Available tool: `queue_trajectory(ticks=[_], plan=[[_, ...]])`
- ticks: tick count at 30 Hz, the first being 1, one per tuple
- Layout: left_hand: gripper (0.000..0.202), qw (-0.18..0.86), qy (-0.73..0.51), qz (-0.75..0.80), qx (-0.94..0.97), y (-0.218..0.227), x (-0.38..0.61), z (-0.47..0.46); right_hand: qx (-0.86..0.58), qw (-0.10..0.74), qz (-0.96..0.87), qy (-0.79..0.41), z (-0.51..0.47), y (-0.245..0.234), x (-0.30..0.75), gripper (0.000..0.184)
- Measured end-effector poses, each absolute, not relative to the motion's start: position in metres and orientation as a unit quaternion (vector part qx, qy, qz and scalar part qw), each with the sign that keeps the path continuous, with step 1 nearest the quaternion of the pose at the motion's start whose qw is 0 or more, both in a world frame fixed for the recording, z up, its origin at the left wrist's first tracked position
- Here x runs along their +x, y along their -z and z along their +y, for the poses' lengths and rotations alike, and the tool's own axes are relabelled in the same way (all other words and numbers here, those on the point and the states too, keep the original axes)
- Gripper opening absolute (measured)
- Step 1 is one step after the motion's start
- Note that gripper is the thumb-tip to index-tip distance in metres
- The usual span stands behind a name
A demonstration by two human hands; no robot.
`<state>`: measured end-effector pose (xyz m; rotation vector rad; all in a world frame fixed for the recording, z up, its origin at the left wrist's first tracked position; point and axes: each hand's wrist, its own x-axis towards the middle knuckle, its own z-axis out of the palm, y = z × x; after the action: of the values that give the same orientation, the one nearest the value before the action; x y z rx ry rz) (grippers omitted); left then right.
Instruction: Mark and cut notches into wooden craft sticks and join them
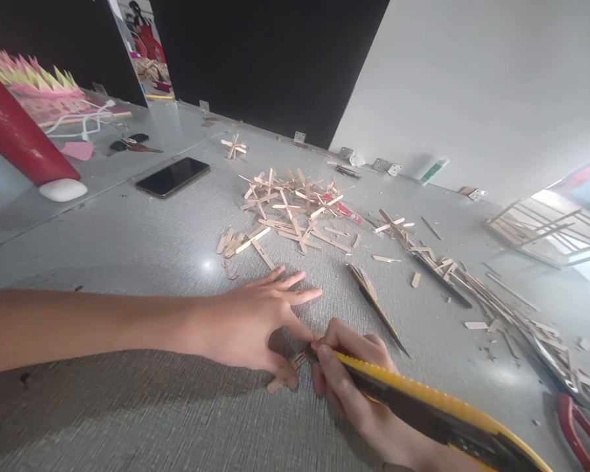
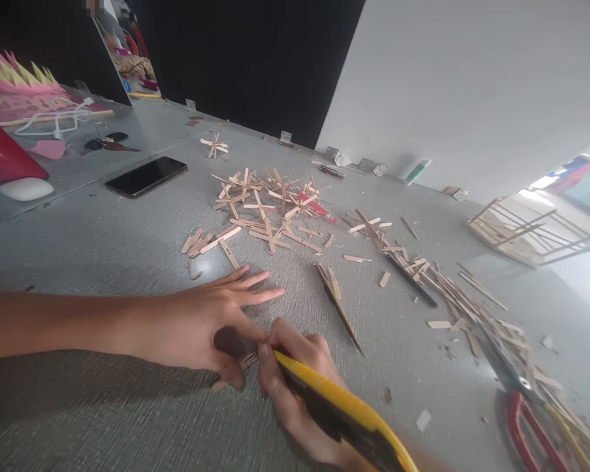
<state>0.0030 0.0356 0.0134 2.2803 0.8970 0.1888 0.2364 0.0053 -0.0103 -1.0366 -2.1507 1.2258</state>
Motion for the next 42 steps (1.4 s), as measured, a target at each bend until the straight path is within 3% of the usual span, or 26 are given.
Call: queue_trajectory(ticks=[7,16,23,34,38,42], plan=[[0.046,0.331,-0.084,0.337,0.877,-0.010,0.002,0.035,-0.399,0.208,-0.800,-0.396,0.007,0.008,0.235,0.043],[0.041,0.346,-0.081,0.338,0.871,-0.011,0.003,0.035,-0.376,0.187,-0.835,-0.357,0.007,0.008,0.235,0.035],[0.020,0.373,-0.049,0.365,0.851,-0.025,0.009,0.031,-0.342,0.161,-0.851,-0.364,0.010,0.002,0.236,0.032],[0.031,0.368,-0.038,0.374,0.850,-0.026,0.009,0.031,-0.320,0.163,-0.844,-0.398,0.012,0.007,0.239,0.030],[0.027,0.377,-0.065,0.366,0.848,-0.020,0.007,0.031,-0.347,0.203,-0.812,-0.423,0.008,0.008,0.237,0.034],[0.036,0.369,-0.091,0.357,0.853,-0.013,0.005,0.030,-0.368,0.234,-0.773,-0.461,0.004,0.008,0.234,0.037]])
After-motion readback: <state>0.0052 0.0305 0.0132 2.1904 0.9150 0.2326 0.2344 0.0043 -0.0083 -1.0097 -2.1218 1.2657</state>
